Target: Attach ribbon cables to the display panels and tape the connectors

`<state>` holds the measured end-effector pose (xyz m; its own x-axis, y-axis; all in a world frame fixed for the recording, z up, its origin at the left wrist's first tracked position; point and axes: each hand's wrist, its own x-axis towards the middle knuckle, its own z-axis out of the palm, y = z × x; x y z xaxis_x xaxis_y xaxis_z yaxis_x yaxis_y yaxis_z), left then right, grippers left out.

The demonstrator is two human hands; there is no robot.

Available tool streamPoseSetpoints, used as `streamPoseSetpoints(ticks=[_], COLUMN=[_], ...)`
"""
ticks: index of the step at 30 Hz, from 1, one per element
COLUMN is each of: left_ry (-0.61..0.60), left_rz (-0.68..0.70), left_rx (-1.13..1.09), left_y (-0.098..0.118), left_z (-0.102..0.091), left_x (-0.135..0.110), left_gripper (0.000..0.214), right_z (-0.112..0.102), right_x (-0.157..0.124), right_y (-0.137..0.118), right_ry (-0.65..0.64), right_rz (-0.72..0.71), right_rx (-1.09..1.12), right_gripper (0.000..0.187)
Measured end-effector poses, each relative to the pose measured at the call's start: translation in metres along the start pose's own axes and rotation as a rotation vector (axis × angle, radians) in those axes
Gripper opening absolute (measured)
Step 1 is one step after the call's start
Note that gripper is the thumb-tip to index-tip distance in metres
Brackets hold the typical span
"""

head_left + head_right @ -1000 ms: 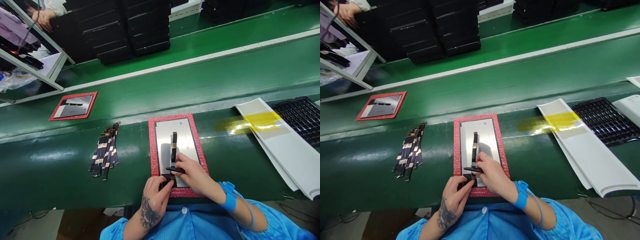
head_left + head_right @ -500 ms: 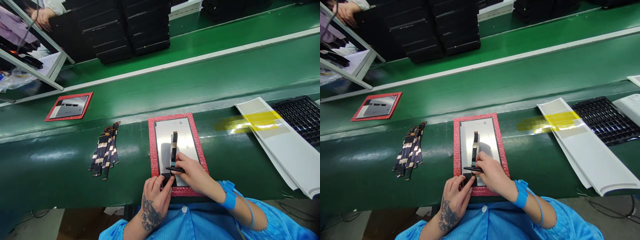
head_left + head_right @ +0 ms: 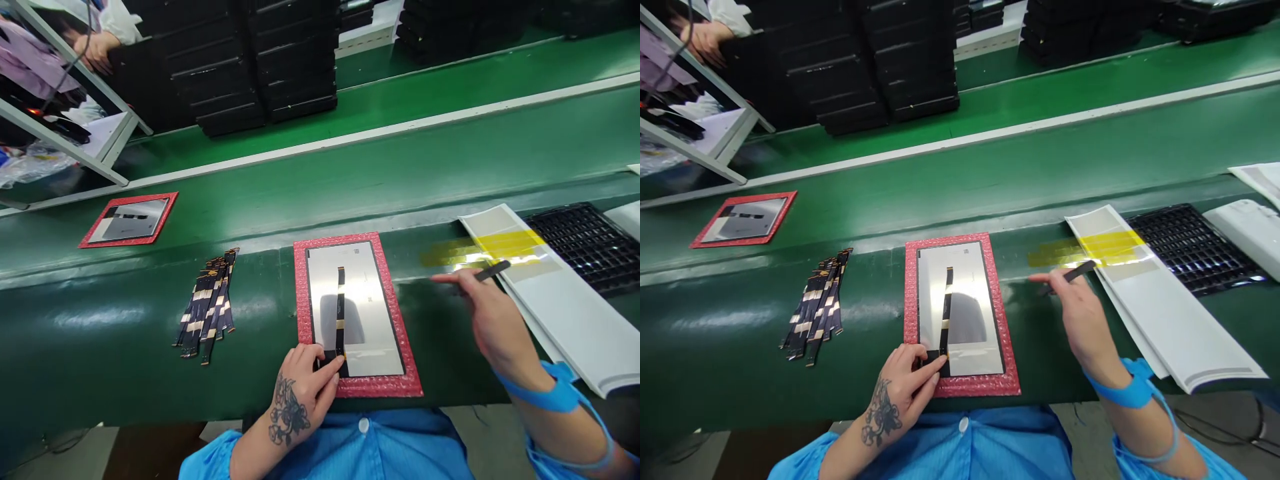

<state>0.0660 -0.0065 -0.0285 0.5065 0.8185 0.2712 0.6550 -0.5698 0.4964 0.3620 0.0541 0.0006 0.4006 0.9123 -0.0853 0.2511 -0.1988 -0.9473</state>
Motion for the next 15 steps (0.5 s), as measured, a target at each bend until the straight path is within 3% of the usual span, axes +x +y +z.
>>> streamPoseSetpoints(ticks=[5, 10, 12, 15], left_ry=[-0.175, -0.369, -0.373, -0.278], left_rz=[0.191, 0.242, 0.272, 0.338], left_rx=[0.098, -0.003, -0.041, -0.036], left_y=[-0.010, -0.016, -0.013, -0.002], left_z=[-0.011, -0.027, -0.030, -0.020], left_x=[0.011, 0.031, 0.048, 0.088], left_gripper=[0.031, 0.030, 0.030, 0.031], right_z=[-0.018, -0.015, -0.014, -0.015], right_x=[0.032, 0.060, 0.065, 0.067], right_y=[-0.007, 0.008, 0.014, 0.019], right_ry=[0.000, -0.067, -0.078, -0.014], right_rz=[0.198, 0.225, 0.190, 0.101], right_rx=[0.201, 0.392, 0.446, 0.421], right_gripper=[0.056, 0.048, 0.045, 0.046])
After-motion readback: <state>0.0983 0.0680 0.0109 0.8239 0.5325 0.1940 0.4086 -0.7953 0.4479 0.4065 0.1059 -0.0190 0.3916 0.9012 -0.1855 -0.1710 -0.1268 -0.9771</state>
